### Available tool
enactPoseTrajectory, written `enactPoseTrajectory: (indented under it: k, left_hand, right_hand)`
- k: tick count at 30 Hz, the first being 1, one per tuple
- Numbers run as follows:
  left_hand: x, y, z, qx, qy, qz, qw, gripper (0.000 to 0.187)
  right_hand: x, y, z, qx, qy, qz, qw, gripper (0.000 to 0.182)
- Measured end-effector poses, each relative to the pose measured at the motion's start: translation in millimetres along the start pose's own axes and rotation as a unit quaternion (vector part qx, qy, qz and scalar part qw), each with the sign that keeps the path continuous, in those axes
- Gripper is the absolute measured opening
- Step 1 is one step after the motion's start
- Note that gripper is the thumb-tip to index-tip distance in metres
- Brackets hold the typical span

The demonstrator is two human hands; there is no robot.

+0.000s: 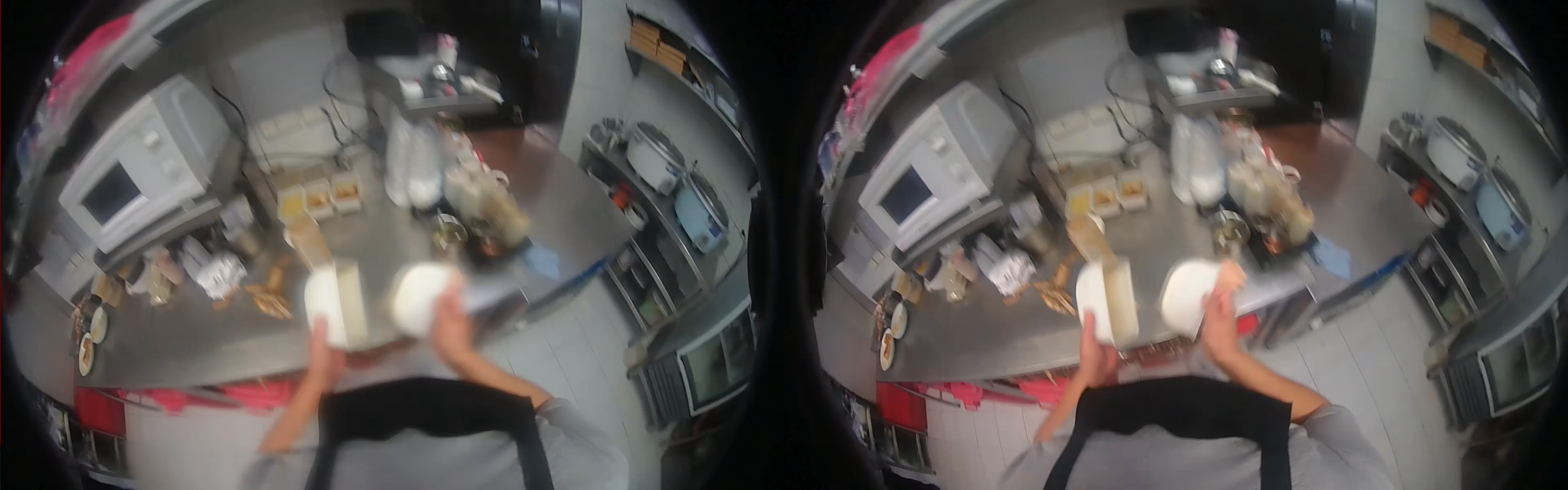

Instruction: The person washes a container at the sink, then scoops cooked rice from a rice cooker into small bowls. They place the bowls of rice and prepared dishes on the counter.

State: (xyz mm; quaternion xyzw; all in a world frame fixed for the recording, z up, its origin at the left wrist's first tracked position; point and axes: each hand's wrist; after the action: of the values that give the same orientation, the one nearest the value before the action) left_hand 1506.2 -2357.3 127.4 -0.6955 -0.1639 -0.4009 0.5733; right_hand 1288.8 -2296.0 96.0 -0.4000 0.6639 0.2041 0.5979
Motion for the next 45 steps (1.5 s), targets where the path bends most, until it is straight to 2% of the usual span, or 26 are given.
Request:
enactPoseTrajectory:
  k: [1, 3, 5, 7, 10, 14, 16, 19, 20, 21, 23, 26, 30, 32, 33, 34, 36, 37, 38, 39, 40, 41, 42, 43, 45]
  left_hand:
    - [-8, -29, -6, -0.022, 0.024, 0.047, 0.998, 0.057]
    - [-36, -66, -15, -0.082, 0.113, 0.145, 0.980, 0.057]
    - [-61, -102, -15, -0.152, 0.180, 0.197, 0.952, 0.059]
    - [-89, -138, -15, -0.234, 0.225, 0.212, 0.922, 0.060]
    - [-138, -179, -14, -0.280, 0.283, 0.237, 0.886, 0.060]
    - [-206, -232, -5, -0.303, 0.344, 0.138, 0.878, 0.059]
    - [-237, -265, 13, -0.325, 0.338, 0.040, 0.882, 0.057]
    - [-300, -304, 36, -0.368, 0.390, 0.022, 0.844, 0.051]
    - [-314, -320, 47, -0.383, 0.384, 0.032, 0.840, 0.054]
    - [-327, -335, 54, -0.433, 0.358, -0.021, 0.827, 0.057]
    - [-362, -359, 56, -0.468, 0.416, -0.026, 0.779, 0.060]
    - [-398, -400, 44, -0.508, 0.400, -0.003, 0.763, 0.065]
    - [-451, -443, 16, -0.429, 0.550, 0.079, 0.712, 0.072]
    - [-457, -474, -1, -0.409, 0.596, 0.075, 0.686, 0.075]
    - [-469, -485, -12, -0.422, 0.576, 0.061, 0.697, 0.076]
    - [-483, -495, -24, -0.435, 0.556, 0.047, 0.707, 0.077]
    - [-499, -523, -44, -0.440, 0.520, 0.027, 0.732, 0.081]
    - [-506, -535, -53, -0.459, 0.508, 0.021, 0.729, 0.082]
    - [-513, -548, -63, -0.478, 0.493, 0.016, 0.726, 0.083]
    - [-522, -561, -75, -0.498, 0.475, 0.010, 0.726, 0.084]
    - [-536, -571, -90, -0.544, 0.435, -0.069, 0.715, 0.088]
    - [-557, -579, -103, -0.625, 0.299, -0.163, 0.702, 0.091]
    - [-560, -598, -109, -0.655, 0.291, -0.169, 0.677, 0.093]
    - [-560, -609, -111, -0.678, 0.289, -0.181, 0.650, 0.094]
    - [-596, -616, -107, -0.685, 0.271, -0.185, 0.650, 0.094]
  right_hand:
    - [-62, 21, 11, 0.093, -0.010, 0.066, 0.993, 0.004]
    - [-81, 98, 17, 0.113, -0.024, -0.123, 0.986, 0.014]
    - [-109, 167, 31, 0.163, 0.101, -0.128, 0.973, 0.026]
    - [-150, 209, 51, 0.255, 0.181, -0.096, 0.945, 0.031]
    - [-197, 236, 80, 0.358, 0.209, -0.069, 0.908, 0.033]
    - [-193, 274, 107, 0.372, 0.243, 0.008, 0.896, 0.035]
    - [-184, 284, 108, 0.369, 0.213, -0.038, 0.904, 0.036]
    - [-161, 311, 104, 0.338, 0.138, -0.041, 0.930, 0.035]
    - [-156, 321, 101, 0.324, 0.113, -0.056, 0.938, 0.034]
    - [-154, 333, 98, 0.332, 0.109, -0.073, 0.934, 0.034]
    - [-151, 360, 87, 0.340, 0.103, -0.108, 0.929, 0.034]
    - [-143, 413, 70, 0.369, 0.094, -0.136, 0.915, 0.035]
    - [-149, 467, 20, 0.344, 0.074, -0.167, 0.921, 0.038]
    - [-152, 496, -3, 0.305, 0.021, -0.128, 0.944, 0.048]
    - [-156, 514, -12, 0.285, -0.003, -0.107, 0.953, 0.054]
    - [-165, 533, -14, 0.194, -0.007, -0.095, 0.976, 0.056]
    - [-175, 587, 3, 0.117, -0.061, -0.210, 0.969, 0.058]
    - [-156, 626, 24, 0.182, -0.139, -0.044, 0.973, 0.059]
    - [-136, 663, 44, 0.238, -0.209, 0.125, 0.940, 0.060]
    - [-128, 684, 64, 0.274, -0.230, 0.212, 0.910, 0.068]
    - [-116, 702, 84, 0.306, -0.246, 0.295, 0.871, 0.075]
    - [-108, 727, 93, 0.333, -0.254, 0.380, 0.825, 0.083]
    - [-105, 755, 83, 0.354, -0.258, 0.463, 0.770, 0.090]
    - [-116, 765, 60, 0.371, -0.214, 0.335, 0.839, 0.095]
    - [-168, 752, -7, 0.346, -0.127, 0.048, 0.928, 0.105]
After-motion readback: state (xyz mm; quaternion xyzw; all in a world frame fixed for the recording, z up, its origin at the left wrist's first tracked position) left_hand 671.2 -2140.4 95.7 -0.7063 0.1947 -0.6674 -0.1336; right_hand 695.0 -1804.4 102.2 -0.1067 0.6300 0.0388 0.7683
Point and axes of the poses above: each hand's wrist, its own z-axis away from the middle knuckle, its own y-axis out of the back of the hand, x = y × z, and after that the axes turned 1 degree about -z, right-handed
